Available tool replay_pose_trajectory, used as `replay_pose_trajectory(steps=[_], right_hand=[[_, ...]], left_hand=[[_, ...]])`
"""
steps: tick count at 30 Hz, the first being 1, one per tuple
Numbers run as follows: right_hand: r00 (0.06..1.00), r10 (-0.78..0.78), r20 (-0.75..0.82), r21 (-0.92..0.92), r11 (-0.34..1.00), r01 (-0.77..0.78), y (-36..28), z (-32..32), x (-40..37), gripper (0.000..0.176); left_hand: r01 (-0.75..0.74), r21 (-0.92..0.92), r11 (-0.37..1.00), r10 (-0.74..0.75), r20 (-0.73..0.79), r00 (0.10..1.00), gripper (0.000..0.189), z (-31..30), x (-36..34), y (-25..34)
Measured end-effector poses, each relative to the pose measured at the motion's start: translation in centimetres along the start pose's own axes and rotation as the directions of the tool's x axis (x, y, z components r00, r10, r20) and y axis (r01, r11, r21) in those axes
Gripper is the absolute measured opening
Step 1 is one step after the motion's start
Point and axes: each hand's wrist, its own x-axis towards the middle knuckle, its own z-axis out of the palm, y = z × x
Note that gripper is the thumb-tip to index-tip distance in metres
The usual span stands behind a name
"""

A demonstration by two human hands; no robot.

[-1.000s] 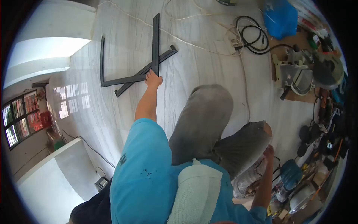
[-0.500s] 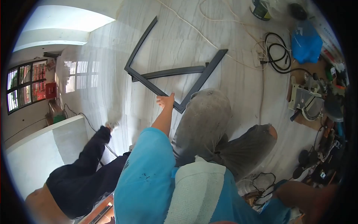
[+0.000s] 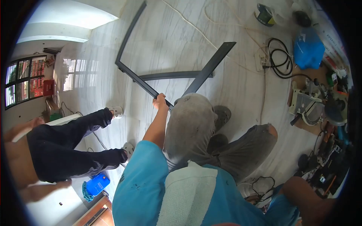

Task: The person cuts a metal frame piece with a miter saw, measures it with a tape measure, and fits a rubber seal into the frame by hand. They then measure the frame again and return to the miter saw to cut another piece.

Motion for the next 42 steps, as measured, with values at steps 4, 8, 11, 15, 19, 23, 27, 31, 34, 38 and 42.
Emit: replay_pose_trajectory(steps=[4,8,11,15,19,23,27,31,34,38,42], right_hand=[[0.998,-0.054,-0.042,0.065,0.996,0.057,-1.4,0.1,1.2,0.015],[0.946,-0.167,-0.278,0.089,0.976,0.199,-1.1,-0.6,0.4,0.010],[0.921,-0.158,-0.355,-0.013,0.986,0.164,0.7,-2.7,-2.4,0.016],[0.740,-0.121,-0.662,-0.197,0.980,-0.017,2.5,-4.1,-8.1,0.030],[0.539,0.039,-0.841,-0.121,0.959,-0.258,4.1,-2.6,-15.7,0.046],[0.400,0.116,-0.909,-0.039,0.932,-0.360,4.2,0.2,-17.5,0.056],[0.276,0.006,-0.961,-0.032,0.990,-0.135,0.9,1.2,-18.8,0.056],[-0.053,-0.264,-0.963,-0.264,0.965,0.000,-4.5,0.9,-23.3,0.026],[-0.264,-0.437,-0.860,-0.425,0.899,-0.103,-9.6,1.4,-27.7,0.015],[-0.500,-0.477,-0.723,-0.424,0.877,-0.224,-14.3,6.3,-32.7,0.015],[-0.614,-0.532,-0.583,-0.360,0.847,-0.391,-15.4,13.1,-35.6,0.015]], left_hand=[[-0.199,-0.431,0.880,0.228,0.016,0.973,0.017,0.2,0.8,2.5],[-0.325,-0.708,0.627,0.476,0.017,0.879,0.016,0.9,-0.1,8.9],[-0.334,-0.818,0.468,0.651,0.063,0.756,0.019,0.6,-5.8,16.6],[-0.288,-0.903,0.320,0.854,0.143,0.501,0.022,-2.1,-18.3,24.8],[-0.189,-0.934,0.303,0.943,0.266,0.197,0.026,-4.8,-32.1,26.3],[-0.118,-0.928,0.354,0.932,0.361,-0.040,0.031,-5.0,-44.1,22.2],[-0.080,-0.822,0.563,0.753,0.551,-0.361,0.028,-6.3,-54.1,14.2],[0.112,-0.646,0.755,0.539,0.515,-0.667,0.039,-7.9,-60.8,5.5],[0.185,-0.611,0.770,0.431,0.284,-0.856,0.038,-9.1,-62.5,0.7],[0.104,-0.327,0.939,0.220,0.343,-0.913,0.042,-5.0,-65.1,2.9],[-0.014,-0.213,0.977,0.092,0.479,-0.873,0.062,0.2,-68.4,8.1]])
